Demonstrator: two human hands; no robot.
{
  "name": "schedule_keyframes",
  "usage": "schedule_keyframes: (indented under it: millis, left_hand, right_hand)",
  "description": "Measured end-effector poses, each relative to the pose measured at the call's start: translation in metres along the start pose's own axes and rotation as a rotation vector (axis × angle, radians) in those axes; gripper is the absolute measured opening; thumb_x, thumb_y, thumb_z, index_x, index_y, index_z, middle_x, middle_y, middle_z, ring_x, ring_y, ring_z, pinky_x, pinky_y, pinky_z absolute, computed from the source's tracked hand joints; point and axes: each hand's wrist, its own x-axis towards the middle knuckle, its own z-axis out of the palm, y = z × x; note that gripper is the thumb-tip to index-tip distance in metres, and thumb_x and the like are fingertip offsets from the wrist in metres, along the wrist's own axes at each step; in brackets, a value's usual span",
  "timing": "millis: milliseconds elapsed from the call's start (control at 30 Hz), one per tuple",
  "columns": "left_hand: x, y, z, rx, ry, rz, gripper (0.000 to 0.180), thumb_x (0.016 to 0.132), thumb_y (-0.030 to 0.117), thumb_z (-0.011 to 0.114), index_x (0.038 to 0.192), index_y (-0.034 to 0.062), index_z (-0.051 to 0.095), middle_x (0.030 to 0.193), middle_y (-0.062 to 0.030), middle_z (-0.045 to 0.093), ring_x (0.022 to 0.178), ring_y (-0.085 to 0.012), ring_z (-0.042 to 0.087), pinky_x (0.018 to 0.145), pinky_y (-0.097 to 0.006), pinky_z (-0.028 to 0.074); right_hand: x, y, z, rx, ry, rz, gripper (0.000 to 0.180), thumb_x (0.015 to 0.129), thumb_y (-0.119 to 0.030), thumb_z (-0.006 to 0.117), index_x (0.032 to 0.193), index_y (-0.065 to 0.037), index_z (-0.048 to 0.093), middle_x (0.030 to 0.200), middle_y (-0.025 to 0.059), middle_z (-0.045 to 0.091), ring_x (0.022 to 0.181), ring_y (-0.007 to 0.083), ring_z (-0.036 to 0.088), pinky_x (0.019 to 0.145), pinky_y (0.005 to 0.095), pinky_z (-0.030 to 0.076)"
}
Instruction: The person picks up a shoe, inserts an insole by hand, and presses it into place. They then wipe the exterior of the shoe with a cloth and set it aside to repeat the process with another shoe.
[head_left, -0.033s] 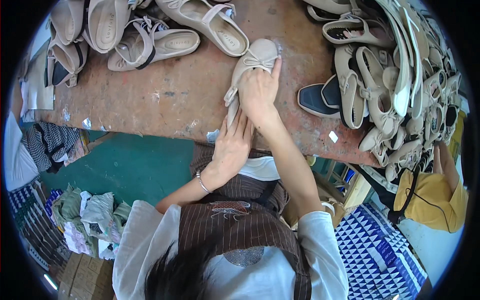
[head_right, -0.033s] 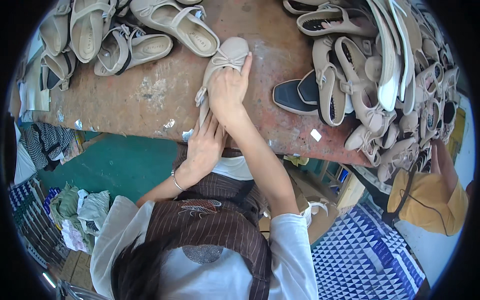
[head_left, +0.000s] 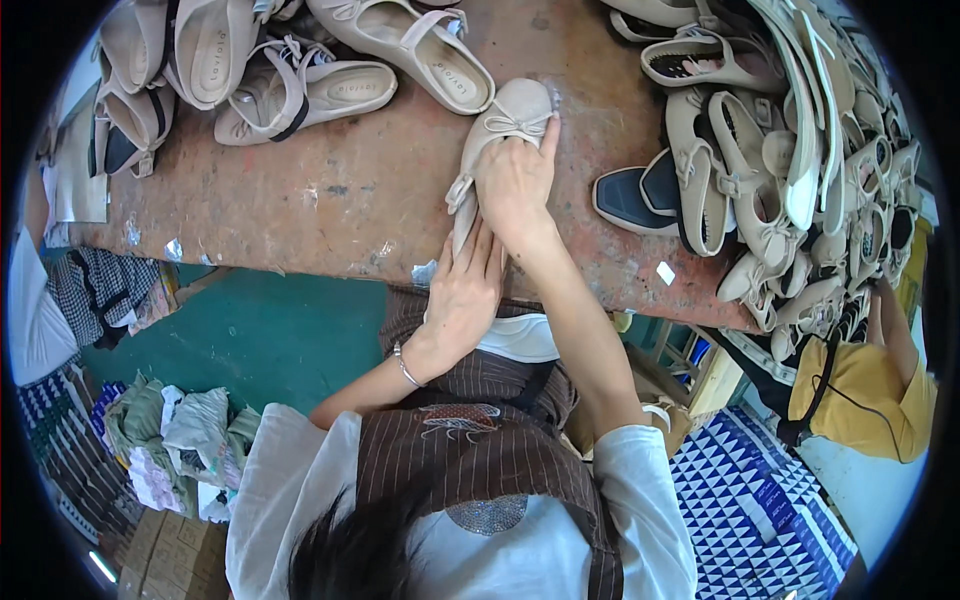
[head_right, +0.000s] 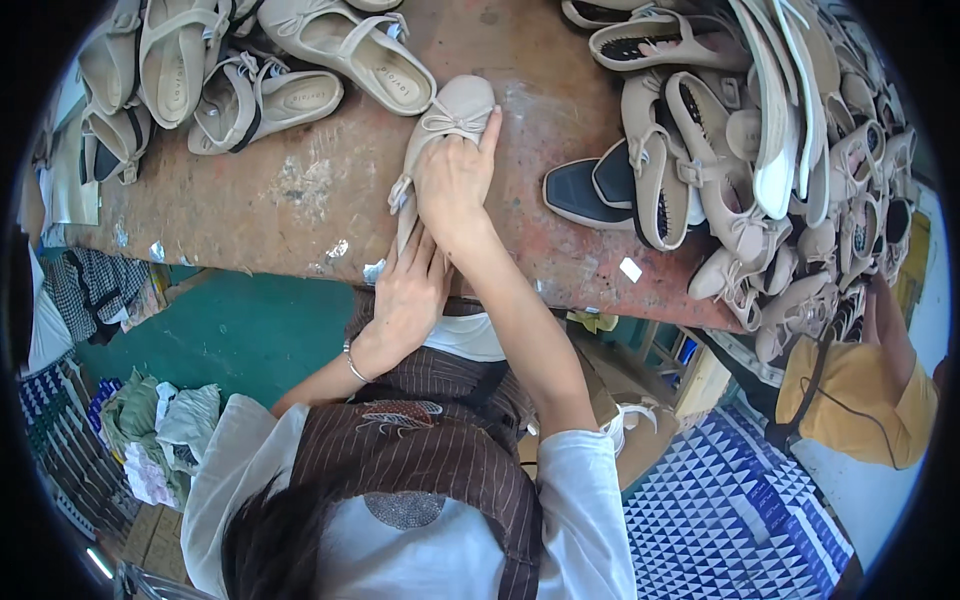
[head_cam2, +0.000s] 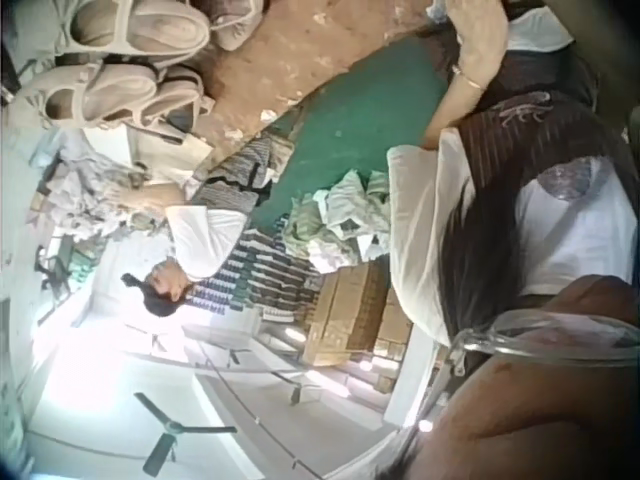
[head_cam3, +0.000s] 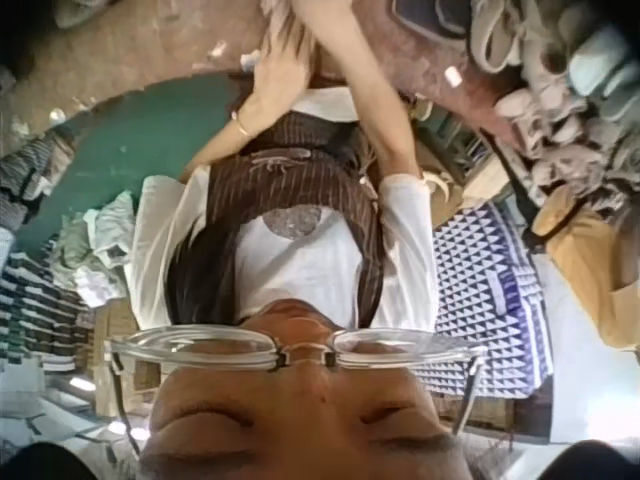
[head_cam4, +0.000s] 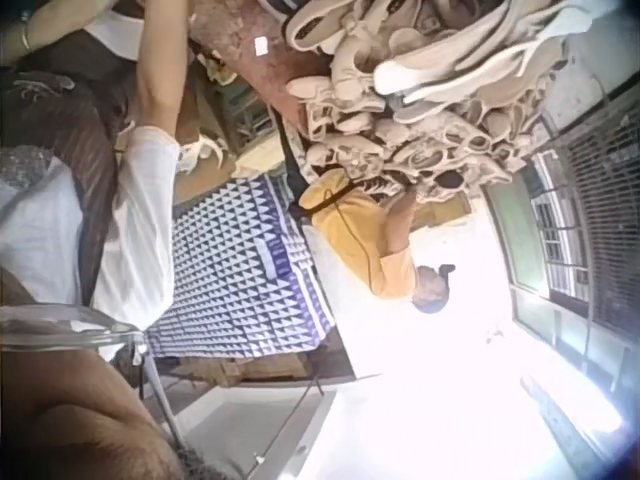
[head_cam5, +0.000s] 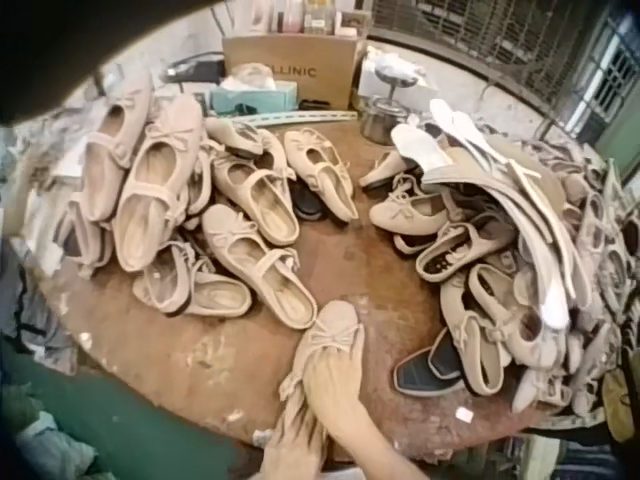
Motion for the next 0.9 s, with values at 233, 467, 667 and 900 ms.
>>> schedule_keyframes:
  millis: [233,467,667,900]
  left_hand:
    - [0.027,-0.045,-0.033,-0.197,0.12,-0.049,0.032,0.072,0.012,0.073,0.102,0.0041,0.063,0.121,-0.0145,0.062,0.106,-0.0337,0.06,0.082,-0.047,0.045]
    - [0.048,-0.179,-0.213,-0.249,0.516,-0.249,0.037,0.091,0.018,0.071,0.122,-0.0025,0.065,0.111,-0.0087,0.068,0.099,-0.0152,0.062,0.088,-0.029,0.05]
    - [0.168,-0.181,-0.312,0.465,0.732,-0.37,0.042,0.094,0.03,0.069,0.126,0.0041,0.063,0.121,-0.0152,0.067,0.11,-0.022,0.064,0.096,-0.033,0.047]
    - [0.189,0.076,-0.053,-0.169,-0.189,0.117,0.082,0.088,0.063,0.058,0.138,0.0003,0.043,0.11,-0.0309,0.062,0.091,-0.0429,0.069,0.076,-0.049,0.056]
  right_hand:
    - [-0.103,0.036,-0.047,0.843,0.194,-0.11,0.026,0.076,0.004,0.06,0.099,-0.003,0.069,0.087,0.0166,0.066,0.091,0.0349,0.066,0.098,0.0495,0.046]
    - [-0.208,0.019,-0.027,0.694,-0.42,-0.093,0.037,0.088,-0.012,0.066,0.124,-0.005,0.063,0.121,0.0194,0.062,0.11,0.0352,0.061,0.097,0.0437,0.049]
    - [-0.194,0.038,-0.031,0.738,-0.555,-0.001,0.051,0.082,-0.02,0.075,0.128,-0.002,0.061,0.117,0.017,0.059,0.114,0.034,0.057,0.095,0.0424,0.047]
    - [-0.207,0.078,-0.053,0.919,-0.38,0.169,0.03,0.075,-0.021,0.082,0.095,-0.001,0.07,0.09,0.0148,0.064,0.08,0.0318,0.065,0.072,0.0397,0.05]
